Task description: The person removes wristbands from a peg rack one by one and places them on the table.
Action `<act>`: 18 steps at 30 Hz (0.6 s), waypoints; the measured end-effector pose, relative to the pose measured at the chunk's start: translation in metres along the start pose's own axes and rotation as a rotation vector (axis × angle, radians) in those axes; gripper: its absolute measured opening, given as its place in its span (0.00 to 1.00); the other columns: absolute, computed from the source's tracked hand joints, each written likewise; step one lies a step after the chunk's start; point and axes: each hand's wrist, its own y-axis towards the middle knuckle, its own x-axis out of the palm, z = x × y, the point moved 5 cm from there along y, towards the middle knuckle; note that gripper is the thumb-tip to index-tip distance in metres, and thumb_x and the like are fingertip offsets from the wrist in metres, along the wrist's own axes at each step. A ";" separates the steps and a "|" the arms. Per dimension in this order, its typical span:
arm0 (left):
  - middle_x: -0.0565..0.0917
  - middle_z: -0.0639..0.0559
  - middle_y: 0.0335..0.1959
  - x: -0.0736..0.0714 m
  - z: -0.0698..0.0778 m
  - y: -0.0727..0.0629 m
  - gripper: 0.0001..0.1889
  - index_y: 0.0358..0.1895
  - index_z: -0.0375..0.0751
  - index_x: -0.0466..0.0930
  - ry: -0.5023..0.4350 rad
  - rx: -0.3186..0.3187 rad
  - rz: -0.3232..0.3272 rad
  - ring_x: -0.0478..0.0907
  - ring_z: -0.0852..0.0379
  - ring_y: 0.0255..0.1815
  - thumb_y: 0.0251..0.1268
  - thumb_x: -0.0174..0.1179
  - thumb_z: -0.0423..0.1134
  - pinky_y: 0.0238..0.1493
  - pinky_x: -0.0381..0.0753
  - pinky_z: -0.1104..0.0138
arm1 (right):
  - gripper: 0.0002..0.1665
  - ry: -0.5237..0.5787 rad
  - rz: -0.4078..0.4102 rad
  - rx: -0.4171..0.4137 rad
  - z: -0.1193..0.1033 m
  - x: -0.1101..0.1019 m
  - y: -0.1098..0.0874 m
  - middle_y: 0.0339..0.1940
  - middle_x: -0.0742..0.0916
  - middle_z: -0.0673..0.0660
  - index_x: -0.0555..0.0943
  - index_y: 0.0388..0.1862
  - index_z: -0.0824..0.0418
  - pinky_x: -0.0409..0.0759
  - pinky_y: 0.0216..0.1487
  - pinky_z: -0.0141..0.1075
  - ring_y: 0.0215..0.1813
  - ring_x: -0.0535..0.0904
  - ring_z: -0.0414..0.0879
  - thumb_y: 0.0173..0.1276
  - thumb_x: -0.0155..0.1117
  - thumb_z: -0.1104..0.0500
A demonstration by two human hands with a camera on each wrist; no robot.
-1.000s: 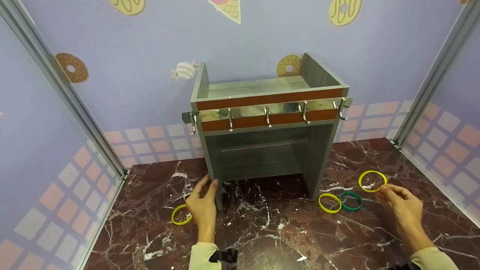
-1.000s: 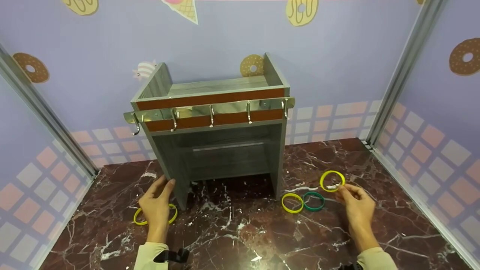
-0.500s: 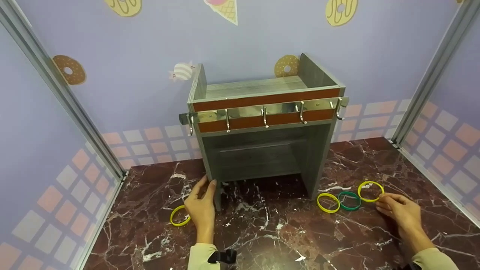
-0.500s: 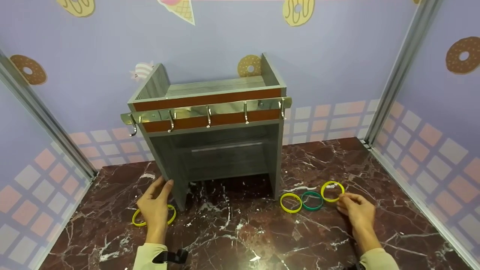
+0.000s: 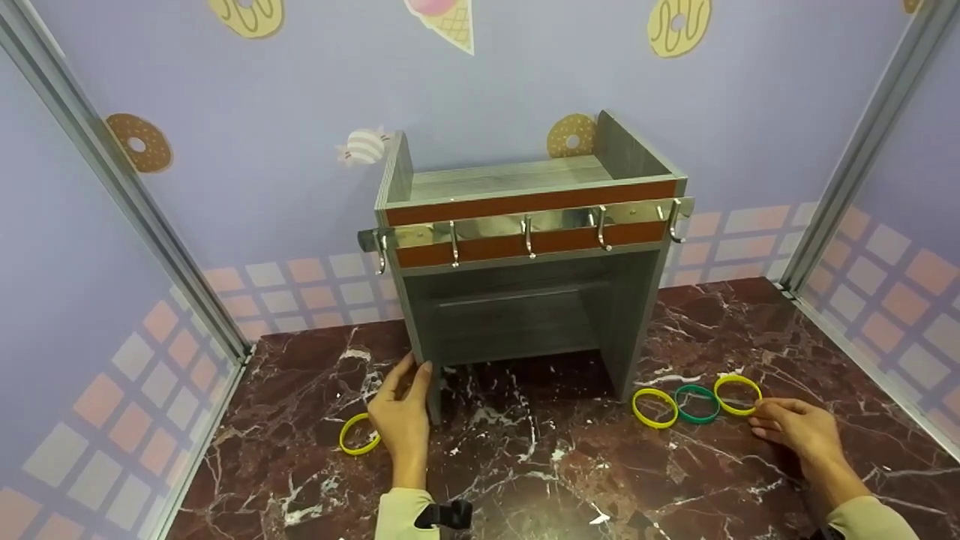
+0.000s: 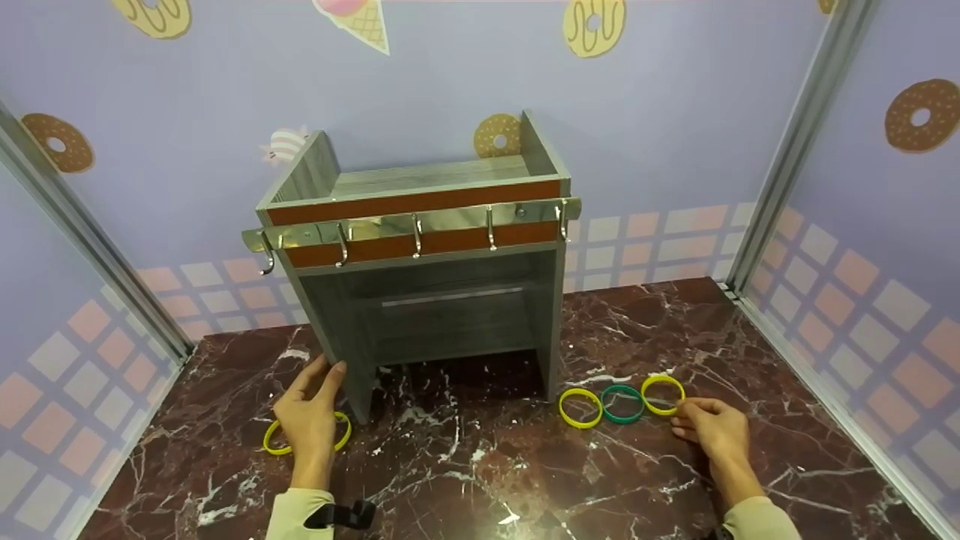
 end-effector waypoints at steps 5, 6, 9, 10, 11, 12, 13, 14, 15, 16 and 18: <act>0.90 0.37 0.50 0.000 -0.002 -0.002 0.15 0.55 0.32 0.90 0.004 0.001 -0.003 0.89 0.62 0.39 0.66 0.75 0.30 0.40 0.87 0.72 | 0.09 -0.096 -0.012 0.006 -0.001 -0.002 0.005 0.31 0.90 0.52 0.84 0.47 0.76 0.90 0.39 0.35 0.32 0.89 0.43 0.79 0.61 0.69; 0.90 0.37 0.50 0.000 -0.002 -0.002 0.15 0.55 0.33 0.90 0.008 0.002 -0.003 0.89 0.61 0.39 0.66 0.76 0.30 0.40 0.87 0.72 | 0.09 -0.118 -0.014 0.007 -0.001 -0.002 0.006 0.31 0.90 0.52 0.84 0.48 0.77 0.90 0.39 0.35 0.32 0.89 0.43 0.78 0.61 0.69; 0.90 0.38 0.49 -0.001 -0.004 -0.003 0.15 0.55 0.34 0.90 0.032 0.009 -0.019 0.90 0.56 0.41 0.66 0.75 0.31 0.40 0.87 0.73 | 0.12 -0.180 -0.007 0.004 -0.001 -0.003 0.007 0.31 0.90 0.52 0.82 0.51 0.79 0.90 0.38 0.35 0.32 0.89 0.42 0.78 0.62 0.68; 0.90 0.38 0.49 -0.001 -0.004 -0.003 0.15 0.55 0.34 0.90 0.046 0.017 -0.030 0.90 0.53 0.43 0.67 0.75 0.32 0.41 0.86 0.73 | 0.14 -0.205 0.003 0.000 -0.001 -0.003 0.006 0.30 0.90 0.52 0.81 0.52 0.80 0.90 0.37 0.35 0.31 0.89 0.43 0.79 0.62 0.67; 0.90 0.39 0.49 -0.002 -0.004 -0.003 0.15 0.55 0.34 0.90 0.063 0.025 -0.042 0.90 0.50 0.44 0.67 0.75 0.32 0.42 0.86 0.74 | 0.15 -0.227 0.017 -0.003 -0.001 -0.004 0.006 0.30 0.90 0.52 0.80 0.53 0.81 0.90 0.36 0.35 0.30 0.89 0.43 0.79 0.62 0.66; 0.90 0.39 0.49 -0.002 -0.004 -0.004 0.15 0.55 0.34 0.90 0.083 0.037 -0.055 0.90 0.47 0.46 0.68 0.75 0.33 0.43 0.86 0.74 | 0.17 -0.249 0.029 -0.007 -0.001 -0.004 0.005 0.29 0.90 0.52 0.79 0.54 0.82 0.90 0.35 0.36 0.29 0.89 0.43 0.79 0.62 0.65; 0.90 0.39 0.50 -0.003 -0.005 -0.004 0.15 0.56 0.35 0.90 0.110 0.053 -0.068 0.90 0.45 0.47 0.68 0.74 0.33 0.43 0.86 0.74 | 0.19 -0.275 0.043 -0.013 -0.001 -0.004 0.004 0.28 0.90 0.53 0.79 0.55 0.82 0.90 0.34 0.36 0.29 0.88 0.44 0.80 0.63 0.63; 0.90 0.40 0.50 -0.004 -0.004 -0.004 0.15 0.56 0.35 0.90 0.141 0.074 -0.080 0.90 0.43 0.47 0.69 0.74 0.33 0.43 0.86 0.74 | 0.21 -0.304 0.059 -0.023 -0.001 -0.003 0.003 0.28 0.90 0.54 0.78 0.56 0.82 0.90 0.33 0.37 0.28 0.88 0.44 0.80 0.63 0.62; 0.90 0.40 0.50 -0.005 -0.004 -0.004 0.15 0.56 0.35 0.90 0.183 0.104 -0.089 0.89 0.43 0.48 0.69 0.74 0.33 0.43 0.87 0.73 | 0.23 -0.341 0.071 -0.038 -0.003 -0.003 0.001 0.28 0.90 0.54 0.77 0.57 0.83 0.90 0.32 0.37 0.27 0.88 0.45 0.81 0.63 0.60; 0.90 0.41 0.50 -0.006 -0.003 -0.004 0.15 0.56 0.35 0.90 0.231 0.142 -0.099 0.90 0.43 0.46 0.69 0.74 0.33 0.42 0.87 0.71 | 0.25 -0.387 0.086 -0.060 -0.004 -0.003 0.000 0.28 0.90 0.55 0.77 0.58 0.83 0.90 0.32 0.37 0.27 0.88 0.45 0.82 0.63 0.57; 0.90 0.41 0.49 -0.008 0.001 -0.004 0.15 0.56 0.34 0.90 0.330 0.240 -0.124 0.90 0.42 0.46 0.67 0.75 0.33 0.43 0.89 0.64 | 0.29 -0.514 0.114 -0.135 -0.010 -0.002 -0.004 0.30 0.90 0.58 0.77 0.58 0.82 0.89 0.32 0.36 0.28 0.87 0.46 0.83 0.62 0.53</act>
